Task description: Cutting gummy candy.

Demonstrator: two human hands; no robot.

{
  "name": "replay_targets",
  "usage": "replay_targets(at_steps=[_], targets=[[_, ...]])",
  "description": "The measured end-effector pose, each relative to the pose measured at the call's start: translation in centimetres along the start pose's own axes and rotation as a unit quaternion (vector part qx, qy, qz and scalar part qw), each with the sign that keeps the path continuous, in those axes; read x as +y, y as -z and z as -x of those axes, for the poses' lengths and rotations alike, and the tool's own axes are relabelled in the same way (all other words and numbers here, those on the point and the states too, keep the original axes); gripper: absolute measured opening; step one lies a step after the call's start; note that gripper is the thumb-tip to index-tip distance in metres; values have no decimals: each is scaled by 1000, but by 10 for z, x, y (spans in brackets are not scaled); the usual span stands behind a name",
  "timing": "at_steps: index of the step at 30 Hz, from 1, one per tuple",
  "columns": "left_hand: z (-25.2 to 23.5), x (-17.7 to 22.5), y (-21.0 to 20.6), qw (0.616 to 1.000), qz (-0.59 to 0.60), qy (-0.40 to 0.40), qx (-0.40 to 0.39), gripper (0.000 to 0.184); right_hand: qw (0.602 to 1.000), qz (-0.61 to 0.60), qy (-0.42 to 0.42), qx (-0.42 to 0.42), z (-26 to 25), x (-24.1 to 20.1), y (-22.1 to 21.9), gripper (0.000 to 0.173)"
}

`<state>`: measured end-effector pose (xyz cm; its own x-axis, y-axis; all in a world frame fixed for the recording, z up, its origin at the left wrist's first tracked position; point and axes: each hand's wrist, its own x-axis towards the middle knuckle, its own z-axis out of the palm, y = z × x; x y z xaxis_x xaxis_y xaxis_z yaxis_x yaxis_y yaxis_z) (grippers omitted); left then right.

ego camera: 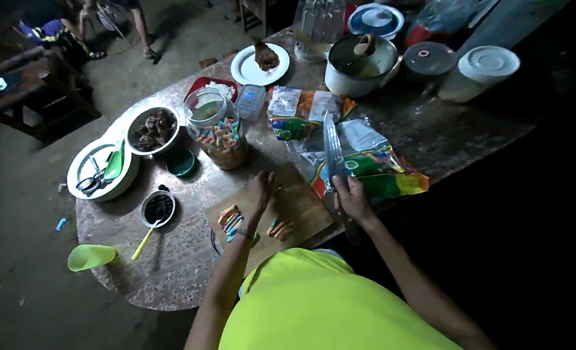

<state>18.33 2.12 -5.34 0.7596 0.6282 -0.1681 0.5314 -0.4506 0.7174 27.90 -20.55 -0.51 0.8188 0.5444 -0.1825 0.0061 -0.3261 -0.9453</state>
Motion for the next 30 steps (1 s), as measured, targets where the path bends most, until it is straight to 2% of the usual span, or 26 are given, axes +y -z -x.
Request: replay_targets(at_steps=[4,8,12,17,20,23,27,30], targets=[[2,2,-20,998,-22,-53,-6,31,1000,-5,-27,-13,14,6,-13,32],[3,-18,-34,986,-155,-55,33,35,999,11,-18,-30,18,17,-21,35],[6,-22,-30,984,-114,-128,43,24,999,22,-10,-36,21,22,-21,35],[14,-10,-25,972,-129,-198,-6,29,998,56,-11,-26,21,25,-14,35],[13,-11,-26,964,-145,-222,12,26,997,67,-1,-30,24,28,-11,36],[7,-8,-29,970,-97,-221,14,22,996,81,-11,-33,27,30,-13,37],[22,2,-13,986,-40,-161,-29,39,995,86,-18,-39,28,32,-17,37],[24,5,-9,986,-10,-162,-29,30,995,89,-21,-46,25,32,-19,38]])
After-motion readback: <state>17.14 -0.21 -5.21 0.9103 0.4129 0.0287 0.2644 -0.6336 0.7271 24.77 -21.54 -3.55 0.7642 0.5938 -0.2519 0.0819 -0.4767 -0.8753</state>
